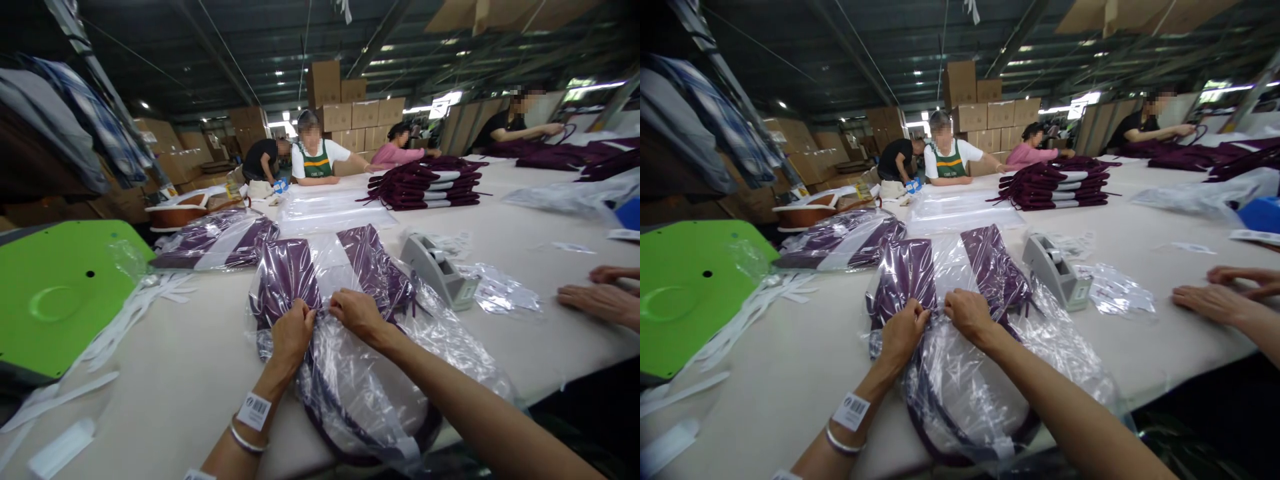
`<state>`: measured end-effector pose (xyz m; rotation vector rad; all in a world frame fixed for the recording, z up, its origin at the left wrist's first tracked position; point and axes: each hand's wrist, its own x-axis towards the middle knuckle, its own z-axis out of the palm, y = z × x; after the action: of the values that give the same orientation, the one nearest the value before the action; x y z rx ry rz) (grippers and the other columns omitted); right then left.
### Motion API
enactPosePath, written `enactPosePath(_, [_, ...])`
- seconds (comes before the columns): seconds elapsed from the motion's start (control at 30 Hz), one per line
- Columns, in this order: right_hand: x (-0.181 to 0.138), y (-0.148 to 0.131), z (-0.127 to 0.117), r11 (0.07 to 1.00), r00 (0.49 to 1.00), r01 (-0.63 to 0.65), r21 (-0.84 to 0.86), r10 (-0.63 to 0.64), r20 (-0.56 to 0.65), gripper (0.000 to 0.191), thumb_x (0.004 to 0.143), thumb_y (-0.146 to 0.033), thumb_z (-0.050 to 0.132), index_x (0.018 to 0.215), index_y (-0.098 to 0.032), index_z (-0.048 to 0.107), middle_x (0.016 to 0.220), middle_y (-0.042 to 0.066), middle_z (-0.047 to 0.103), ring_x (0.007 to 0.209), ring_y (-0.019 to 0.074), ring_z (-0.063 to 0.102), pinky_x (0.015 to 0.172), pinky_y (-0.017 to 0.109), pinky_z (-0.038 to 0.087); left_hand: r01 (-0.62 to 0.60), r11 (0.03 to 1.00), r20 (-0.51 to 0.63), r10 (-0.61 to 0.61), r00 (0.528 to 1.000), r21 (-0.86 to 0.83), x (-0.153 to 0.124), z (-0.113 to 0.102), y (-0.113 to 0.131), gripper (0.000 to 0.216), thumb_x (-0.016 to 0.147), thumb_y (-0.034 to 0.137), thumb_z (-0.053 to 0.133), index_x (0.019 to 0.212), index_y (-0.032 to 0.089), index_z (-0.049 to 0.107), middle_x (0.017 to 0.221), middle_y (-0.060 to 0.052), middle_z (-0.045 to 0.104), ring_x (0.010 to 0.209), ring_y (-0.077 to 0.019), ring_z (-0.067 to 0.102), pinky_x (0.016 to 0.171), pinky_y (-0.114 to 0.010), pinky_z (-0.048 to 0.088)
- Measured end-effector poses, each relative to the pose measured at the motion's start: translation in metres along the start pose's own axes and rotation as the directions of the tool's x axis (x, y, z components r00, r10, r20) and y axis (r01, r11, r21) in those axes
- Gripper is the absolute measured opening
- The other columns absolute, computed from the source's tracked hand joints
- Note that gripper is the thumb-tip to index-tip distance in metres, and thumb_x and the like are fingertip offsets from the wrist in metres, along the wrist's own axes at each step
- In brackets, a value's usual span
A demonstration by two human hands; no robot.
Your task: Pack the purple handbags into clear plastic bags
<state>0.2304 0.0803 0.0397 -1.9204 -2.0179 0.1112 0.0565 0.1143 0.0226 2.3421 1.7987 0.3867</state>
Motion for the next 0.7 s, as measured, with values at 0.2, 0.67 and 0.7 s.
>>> enactPosePath(0.2, [-0.009, 0.026, -0.016, 0.997, 0.993, -0.074, -0.004, 0.073, -0.098, 0.012, 0.093, -0.025, 0.058, 0.093, -0.022, 0.07, 0.095, 0.003, 0.072, 0.083, 0.0183, 0.066, 0.071, 0.027, 0.041, 0.019, 0.999, 0.031, -0.02, 0.999, 0.045, -0.001, -0.002, 0.003, 0.019, 0.098, 0.041, 0.05, 0.097, 0.024, 0.057, 0.089, -0.003, 0.074, 0.081, -0.0219, 0.07, 0.066, -0.029, 0.038])
enactPosePath(0.67, [-0.104, 0.227, -0.136, 0.587, 0.677, -0.589, 0.555, 0.733, -0.057, 0.033, 0.078, -0.046, 0.064, 0.08, -0.015, 0.076, 0.081, 0.01, 0.073, 0.077, 0.022, 0.065, 0.076, 0.034, 0.049, 0.001, 0.998, 0.107, -0.008, 0.994, 0.068, 0.002, -0.002, 0.002, 0.025, 0.1, 0.045, 0.039, 0.092, 0.025, 0.052, 0.084, -0.005, 0.073, 0.082, -0.0288, 0.072, 0.062, -0.031, 0.038])
enactPosePath(0.7, [-0.1, 0.23, -0.134, 0.567, 0.684, -0.587, 0.578, 0.73, -0.021, 0.034, 0.076, -0.047, 0.066, 0.077, -0.015, 0.076, 0.079, 0.009, 0.073, 0.074, 0.0206, 0.065, 0.073, 0.033, 0.05, -0.004, 0.998, 0.111, -0.003, 0.994, 0.068, 0.002, -0.002, 0.002, 0.025, 0.1, 0.045, 0.038, 0.092, 0.025, 0.051, 0.084, -0.004, 0.073, 0.082, -0.0291, 0.072, 0.062, -0.031, 0.038])
